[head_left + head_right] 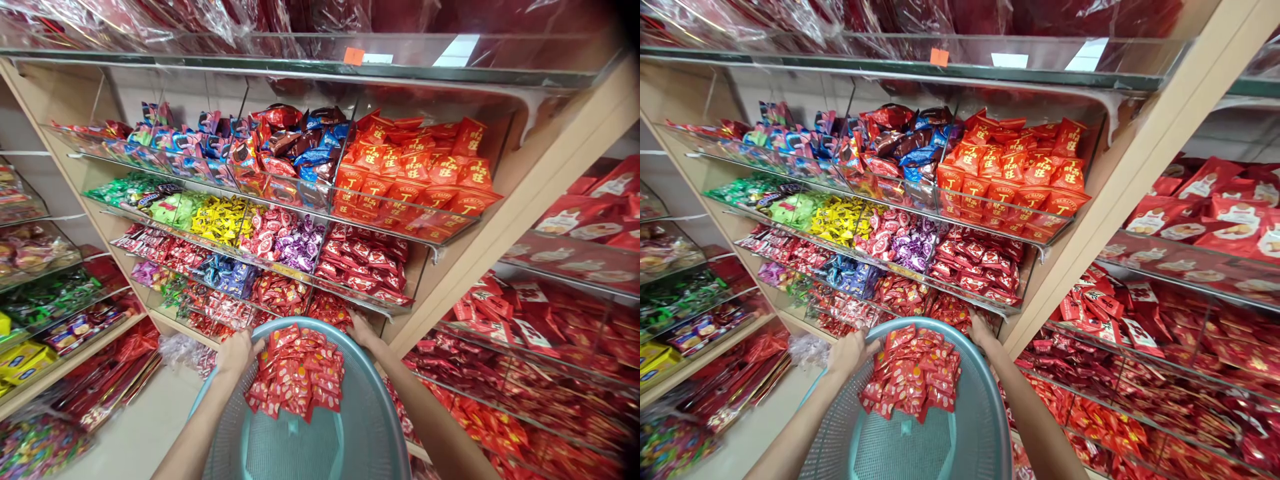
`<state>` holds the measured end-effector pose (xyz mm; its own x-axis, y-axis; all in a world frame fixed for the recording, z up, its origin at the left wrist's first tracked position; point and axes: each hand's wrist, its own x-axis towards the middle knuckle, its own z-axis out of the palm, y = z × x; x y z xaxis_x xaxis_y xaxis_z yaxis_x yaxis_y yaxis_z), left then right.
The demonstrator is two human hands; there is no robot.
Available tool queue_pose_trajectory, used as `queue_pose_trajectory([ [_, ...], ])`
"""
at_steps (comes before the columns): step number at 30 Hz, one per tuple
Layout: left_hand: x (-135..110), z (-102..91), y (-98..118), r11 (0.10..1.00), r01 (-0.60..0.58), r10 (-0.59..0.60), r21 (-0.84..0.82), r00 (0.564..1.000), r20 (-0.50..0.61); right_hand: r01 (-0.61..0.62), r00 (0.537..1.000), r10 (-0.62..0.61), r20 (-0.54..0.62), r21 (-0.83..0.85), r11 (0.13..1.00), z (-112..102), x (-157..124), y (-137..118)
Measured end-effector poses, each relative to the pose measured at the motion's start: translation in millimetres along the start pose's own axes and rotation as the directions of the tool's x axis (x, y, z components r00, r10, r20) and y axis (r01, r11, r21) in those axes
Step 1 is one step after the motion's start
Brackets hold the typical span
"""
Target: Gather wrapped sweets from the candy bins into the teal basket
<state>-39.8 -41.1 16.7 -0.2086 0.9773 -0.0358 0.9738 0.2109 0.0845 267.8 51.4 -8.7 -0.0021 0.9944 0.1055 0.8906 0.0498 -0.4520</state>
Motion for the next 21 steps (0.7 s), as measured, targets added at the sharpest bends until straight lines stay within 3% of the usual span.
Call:
queue_pose_trajectory([
  [3, -1.6, -3.2, 2.1, 1.0, 0.025, -0.025, 0.001, 1.0, 0.016, 0.021, 0.993, -0.012, 0.121, -0.077, 0.997, -1.8, 0.8, -3.7],
  [6, -2.2, -4.2, 2.9, 1.0, 0.031, -0.031, -0.002, 0.999, 0.014, 0.015, 0.985, 0.014, 0.171, -0.168, 0.986, -3.3, 1.1, -7.2],
  [12, -0.3, -1.3, 1.1, 1.0, 0.001, -0.001, -0.006, 1.0, -0.005, -0.075, 0.992, 0.096, 0.084, -0.224, 0.972, -3.0, -3.9, -8.0],
  [21, -1.9, -8.2, 5.0, 0.999, 0.032, -0.032, -0.002, 0.999, 0.041, 0.065, 0.997, -0.064, -0.042, 0.003, 0.998, -29.2, -23.5, -25.6],
])
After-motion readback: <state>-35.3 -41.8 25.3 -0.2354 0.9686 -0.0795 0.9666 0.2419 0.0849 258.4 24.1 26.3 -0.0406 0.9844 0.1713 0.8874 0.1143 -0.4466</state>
